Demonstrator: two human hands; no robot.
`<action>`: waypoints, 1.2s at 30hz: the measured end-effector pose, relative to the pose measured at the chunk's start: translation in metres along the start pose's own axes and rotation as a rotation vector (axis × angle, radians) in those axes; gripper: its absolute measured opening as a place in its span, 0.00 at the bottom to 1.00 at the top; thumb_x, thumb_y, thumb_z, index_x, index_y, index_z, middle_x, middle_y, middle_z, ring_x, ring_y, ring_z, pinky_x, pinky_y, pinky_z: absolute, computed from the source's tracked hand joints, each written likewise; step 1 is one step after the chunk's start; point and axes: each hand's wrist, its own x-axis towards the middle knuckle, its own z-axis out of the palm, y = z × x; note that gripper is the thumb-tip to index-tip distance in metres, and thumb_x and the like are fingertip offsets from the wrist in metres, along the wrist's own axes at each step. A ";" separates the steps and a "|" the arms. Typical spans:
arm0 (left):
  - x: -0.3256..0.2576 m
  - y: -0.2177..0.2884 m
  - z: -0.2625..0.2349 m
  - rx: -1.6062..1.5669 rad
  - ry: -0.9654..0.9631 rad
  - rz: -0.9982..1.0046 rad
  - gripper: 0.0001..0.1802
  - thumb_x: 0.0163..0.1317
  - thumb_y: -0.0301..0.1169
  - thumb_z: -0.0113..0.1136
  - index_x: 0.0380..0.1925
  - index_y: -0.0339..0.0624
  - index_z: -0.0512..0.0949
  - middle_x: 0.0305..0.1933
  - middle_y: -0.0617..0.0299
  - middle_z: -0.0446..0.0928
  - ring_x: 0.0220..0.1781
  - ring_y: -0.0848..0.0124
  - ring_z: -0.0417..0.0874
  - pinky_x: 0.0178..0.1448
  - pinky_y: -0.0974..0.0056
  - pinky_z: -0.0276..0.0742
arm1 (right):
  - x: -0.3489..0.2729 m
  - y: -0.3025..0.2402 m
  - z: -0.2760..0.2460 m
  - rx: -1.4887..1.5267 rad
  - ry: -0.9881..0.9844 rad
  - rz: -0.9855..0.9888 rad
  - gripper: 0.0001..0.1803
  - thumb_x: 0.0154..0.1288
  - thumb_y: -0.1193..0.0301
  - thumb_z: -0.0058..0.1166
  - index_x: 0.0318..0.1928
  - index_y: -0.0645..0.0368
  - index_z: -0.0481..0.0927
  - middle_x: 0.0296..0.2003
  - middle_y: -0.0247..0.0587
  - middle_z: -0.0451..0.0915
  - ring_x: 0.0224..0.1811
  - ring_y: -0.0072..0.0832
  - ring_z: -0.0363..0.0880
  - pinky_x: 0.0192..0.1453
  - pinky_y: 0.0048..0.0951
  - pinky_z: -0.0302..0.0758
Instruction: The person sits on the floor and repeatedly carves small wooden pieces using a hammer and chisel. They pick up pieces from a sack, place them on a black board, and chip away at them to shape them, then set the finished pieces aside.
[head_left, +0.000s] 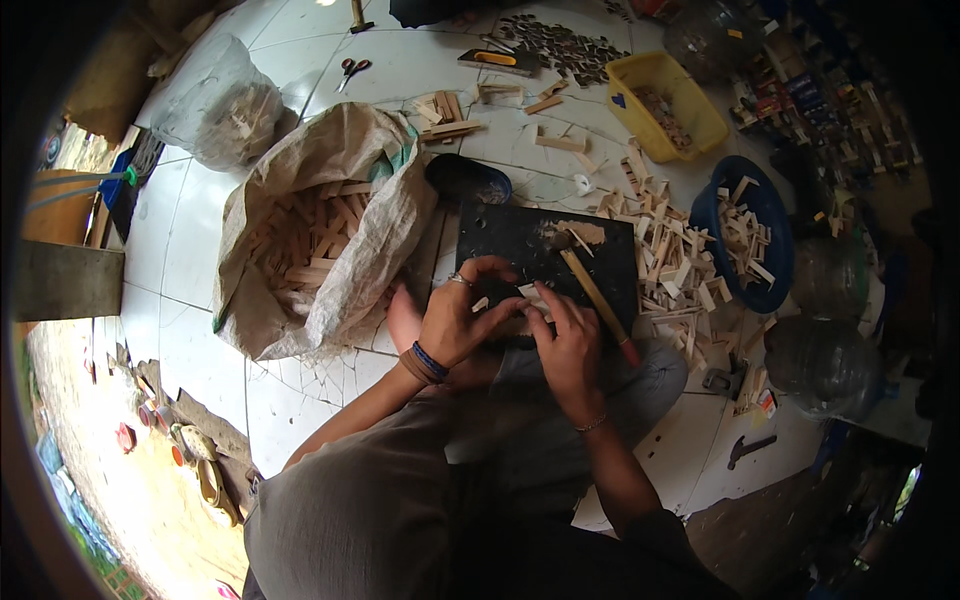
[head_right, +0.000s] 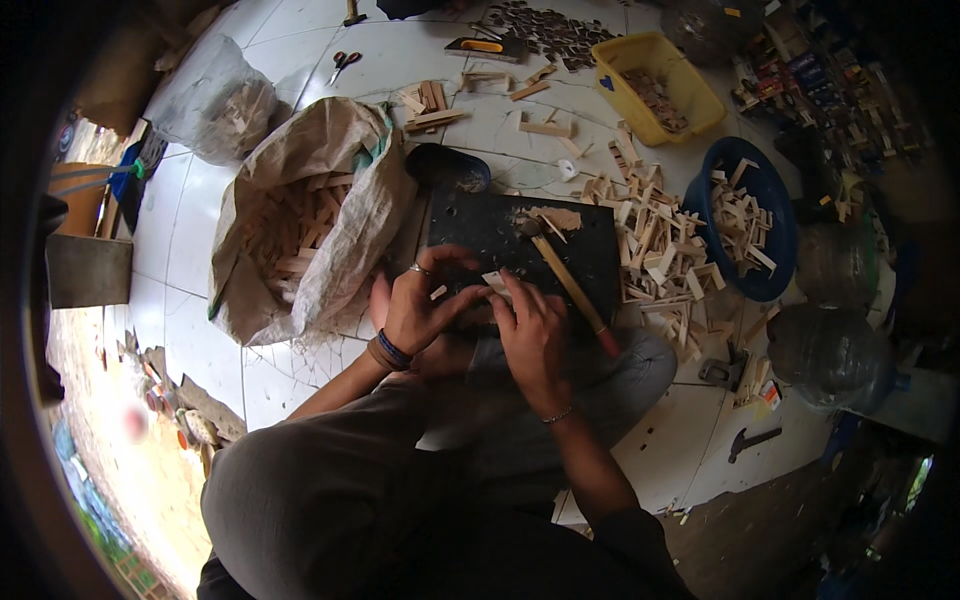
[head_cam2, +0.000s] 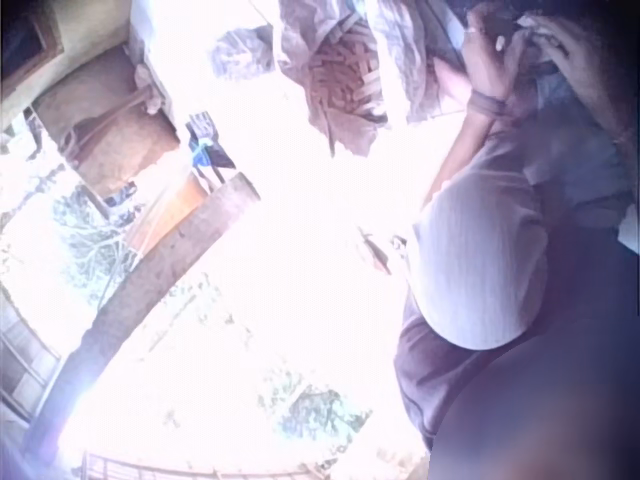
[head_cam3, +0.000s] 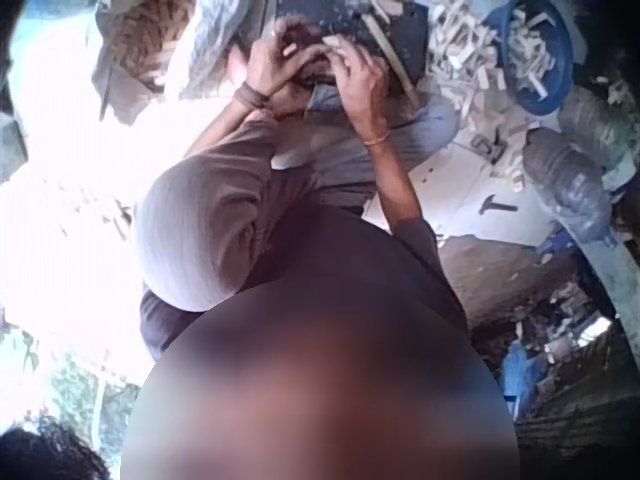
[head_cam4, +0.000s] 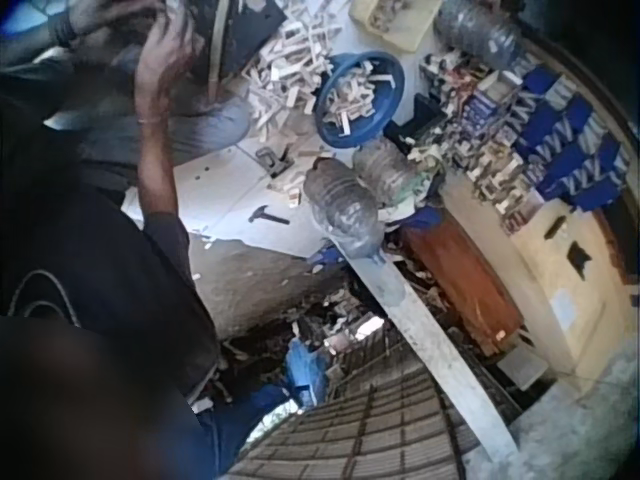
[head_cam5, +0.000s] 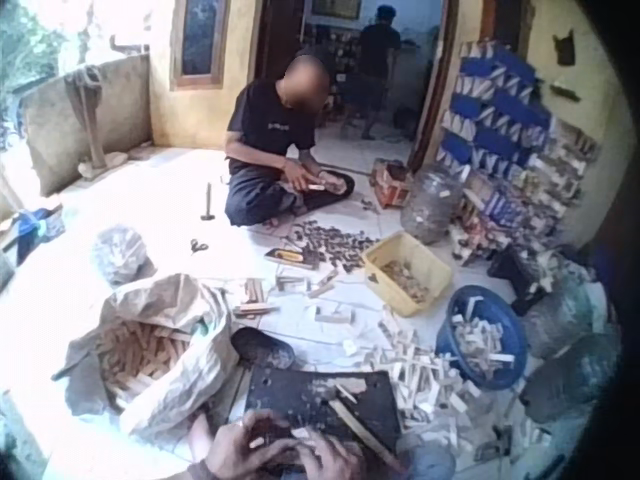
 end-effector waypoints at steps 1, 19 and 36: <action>0.000 0.002 -0.003 -0.080 -0.007 -0.084 0.29 0.61 0.29 0.76 0.60 0.42 0.72 0.47 0.61 0.82 0.44 0.73 0.84 0.45 0.66 0.80 | -0.001 0.000 -0.003 0.022 0.002 0.021 0.18 0.70 0.69 0.63 0.58 0.57 0.84 0.46 0.44 0.86 0.46 0.42 0.85 0.52 0.40 0.76; 0.014 0.003 0.015 -0.027 -0.151 0.071 0.18 0.74 0.30 0.60 0.61 0.40 0.80 0.53 0.59 0.75 0.58 0.64 0.76 0.65 0.61 0.70 | -0.010 -0.010 -0.035 0.685 0.073 0.392 0.18 0.68 0.75 0.66 0.57 0.60 0.83 0.49 0.36 0.85 0.50 0.22 0.81 0.51 0.24 0.74; -0.002 -0.007 0.001 -0.227 -0.153 0.076 0.15 0.63 0.26 0.71 0.50 0.36 0.84 0.52 0.54 0.86 0.54 0.60 0.87 0.58 0.60 0.81 | 0.012 -0.005 -0.054 0.442 -0.190 0.188 0.19 0.65 0.77 0.68 0.57 0.56 0.87 0.49 0.36 0.85 0.48 0.23 0.82 0.49 0.24 0.75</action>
